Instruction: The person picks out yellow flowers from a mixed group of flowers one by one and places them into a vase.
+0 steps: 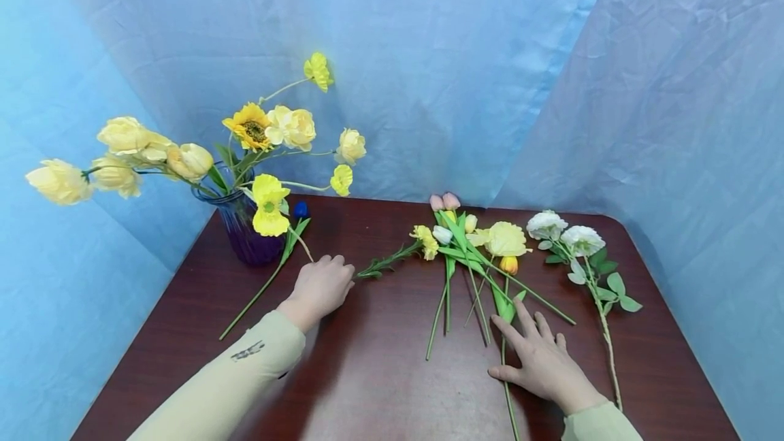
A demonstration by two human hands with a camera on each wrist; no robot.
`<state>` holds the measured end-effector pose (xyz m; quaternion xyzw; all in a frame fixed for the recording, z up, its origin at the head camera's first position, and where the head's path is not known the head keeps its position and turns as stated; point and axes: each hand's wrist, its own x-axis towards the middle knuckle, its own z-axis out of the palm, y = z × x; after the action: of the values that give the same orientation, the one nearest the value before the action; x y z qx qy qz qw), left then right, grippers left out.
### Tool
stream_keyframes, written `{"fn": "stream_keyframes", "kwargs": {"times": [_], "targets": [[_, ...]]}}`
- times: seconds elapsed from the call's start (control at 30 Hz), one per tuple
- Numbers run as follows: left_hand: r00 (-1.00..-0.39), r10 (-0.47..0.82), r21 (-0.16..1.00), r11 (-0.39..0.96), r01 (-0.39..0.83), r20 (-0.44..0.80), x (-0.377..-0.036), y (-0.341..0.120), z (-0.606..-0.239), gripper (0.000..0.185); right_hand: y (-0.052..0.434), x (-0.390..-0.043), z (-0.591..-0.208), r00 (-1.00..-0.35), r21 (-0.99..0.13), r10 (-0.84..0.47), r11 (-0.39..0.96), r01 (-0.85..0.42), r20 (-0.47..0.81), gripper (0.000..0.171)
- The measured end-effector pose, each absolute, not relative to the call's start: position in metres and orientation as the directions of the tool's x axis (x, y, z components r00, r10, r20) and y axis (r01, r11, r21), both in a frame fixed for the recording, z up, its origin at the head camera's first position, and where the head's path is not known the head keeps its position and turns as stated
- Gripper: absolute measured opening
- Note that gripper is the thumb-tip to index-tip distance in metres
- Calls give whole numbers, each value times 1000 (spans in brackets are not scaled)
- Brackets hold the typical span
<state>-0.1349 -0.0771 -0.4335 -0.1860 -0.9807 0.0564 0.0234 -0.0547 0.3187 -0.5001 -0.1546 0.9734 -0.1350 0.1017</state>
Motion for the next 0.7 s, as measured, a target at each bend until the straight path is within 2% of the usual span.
{"fn": "stream_keyframes", "kwargs": {"times": [0.23,0.43,0.57,0.7], "targets": [[-940,329,-90,937,337,-95,-146,-70,-443,24,319,-54,-502,-931,-306,-332,911,-276,-151,93],[-940,323,-69,941,332,-111,-148,-72,-449,23,319,-54,-502,-932,-309,-330,911,-273,-150,93],[-937,338,-82,935,345,-92,-146,-74,-446,20,319,-55,-501,-933,-307,-327,912,-270,-152,92],[-925,380,-139,916,376,1,-143,-78,-440,19,319,-55,-502,-932,-307,-324,914,-265,-160,93]]}}
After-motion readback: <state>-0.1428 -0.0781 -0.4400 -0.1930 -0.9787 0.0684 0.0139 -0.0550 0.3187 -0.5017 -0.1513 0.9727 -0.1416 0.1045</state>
